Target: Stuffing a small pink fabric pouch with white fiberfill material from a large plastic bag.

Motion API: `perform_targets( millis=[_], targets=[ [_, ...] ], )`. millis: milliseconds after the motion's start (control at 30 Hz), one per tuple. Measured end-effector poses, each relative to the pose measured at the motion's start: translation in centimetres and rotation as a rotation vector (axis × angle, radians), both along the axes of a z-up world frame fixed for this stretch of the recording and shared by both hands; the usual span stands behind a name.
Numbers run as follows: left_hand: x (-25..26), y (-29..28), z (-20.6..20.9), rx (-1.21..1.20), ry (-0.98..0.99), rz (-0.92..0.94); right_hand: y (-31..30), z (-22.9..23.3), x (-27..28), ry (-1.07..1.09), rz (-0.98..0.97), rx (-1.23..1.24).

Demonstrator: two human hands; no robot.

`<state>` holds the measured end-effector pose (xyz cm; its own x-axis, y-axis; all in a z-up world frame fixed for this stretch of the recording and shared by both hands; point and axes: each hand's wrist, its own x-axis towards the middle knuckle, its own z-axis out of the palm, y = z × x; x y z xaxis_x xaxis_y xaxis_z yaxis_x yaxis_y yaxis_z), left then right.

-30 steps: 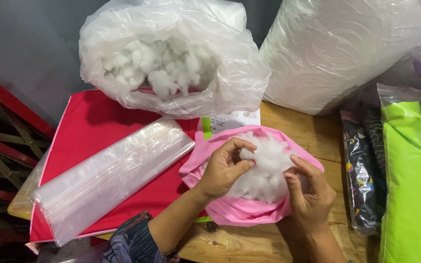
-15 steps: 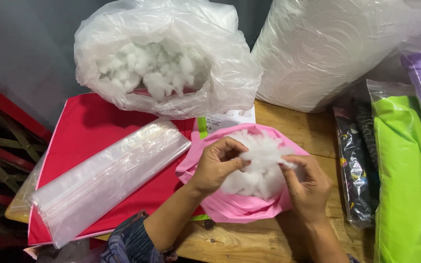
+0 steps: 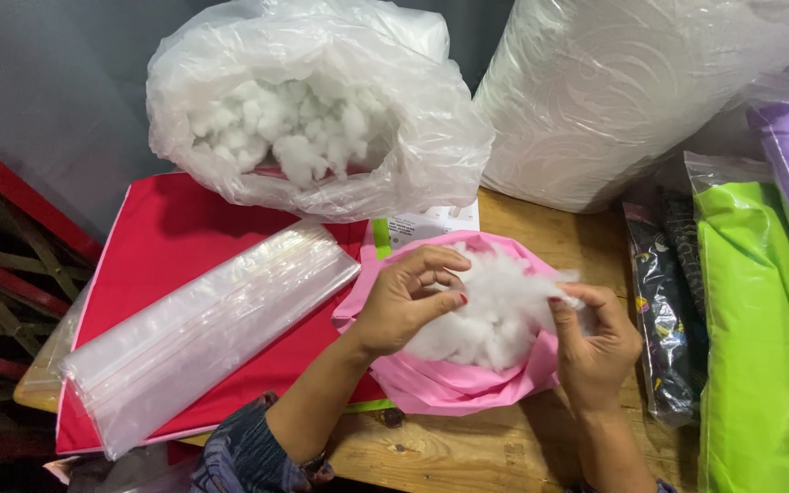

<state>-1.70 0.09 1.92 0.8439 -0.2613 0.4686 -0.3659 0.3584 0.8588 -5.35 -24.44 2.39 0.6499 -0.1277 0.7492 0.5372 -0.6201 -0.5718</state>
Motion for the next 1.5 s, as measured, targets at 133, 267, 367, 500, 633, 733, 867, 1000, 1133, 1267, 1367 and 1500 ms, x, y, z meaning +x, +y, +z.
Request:
perform_targets(
  millis=[133,267,367,500,633,733,867,1000,1133,1267,1367,1500],
  targets=[
    [-1.5,-0.9,0.8,0.147,-0.087,-0.019,1.7,0.0,-0.7,-0.042,0.093,-0.098],
    [-0.9,-1.0,0.5,0.099,-0.010,-0.109,2.0,0.2,-0.3,-0.130,0.134,-0.280],
    [-0.4,0.2,0.7,-0.106,0.105,-0.144,0.4,-0.8,0.1,-0.094,0.063,-0.210],
    [2.2,3.0,-1.5,-0.636,0.167,-0.059,-2.9,-2.2,1.2,0.033,-0.147,0.248],
    [2.1,2.9,-0.3,-0.477,0.103,0.229,-1.2,-1.0,1.0,0.053,-0.152,0.281],
    [1.0,0.9,0.5,0.098,-0.063,0.445,0.6,-0.5,1.0,0.252,-0.157,-0.040],
    [-0.1,-1.7,0.0,0.679,-0.721,0.659,1.6,-2.5,1.7,0.259,0.060,-0.448],
    [-0.2,-3.3,-4.0,1.213,-0.667,0.621,1.9,-4.1,2.2,0.604,0.089,-0.912],
    [0.1,-3.1,-5.5,1.396,-0.537,0.526,2.3,-3.0,1.8,0.668,0.057,-0.958],
    [0.4,-2.0,-3.5,1.432,-0.335,0.354,2.0,-0.9,2.2,0.779,0.036,-0.790],
    [0.8,-0.8,-2.4,1.179,-0.372,0.296,0.2,0.9,1.7,0.688,0.178,-0.478],
    [-0.5,0.1,1.1,0.732,-0.292,0.332,-0.2,4.8,0.6,0.625,0.230,-0.004]
  ],
)
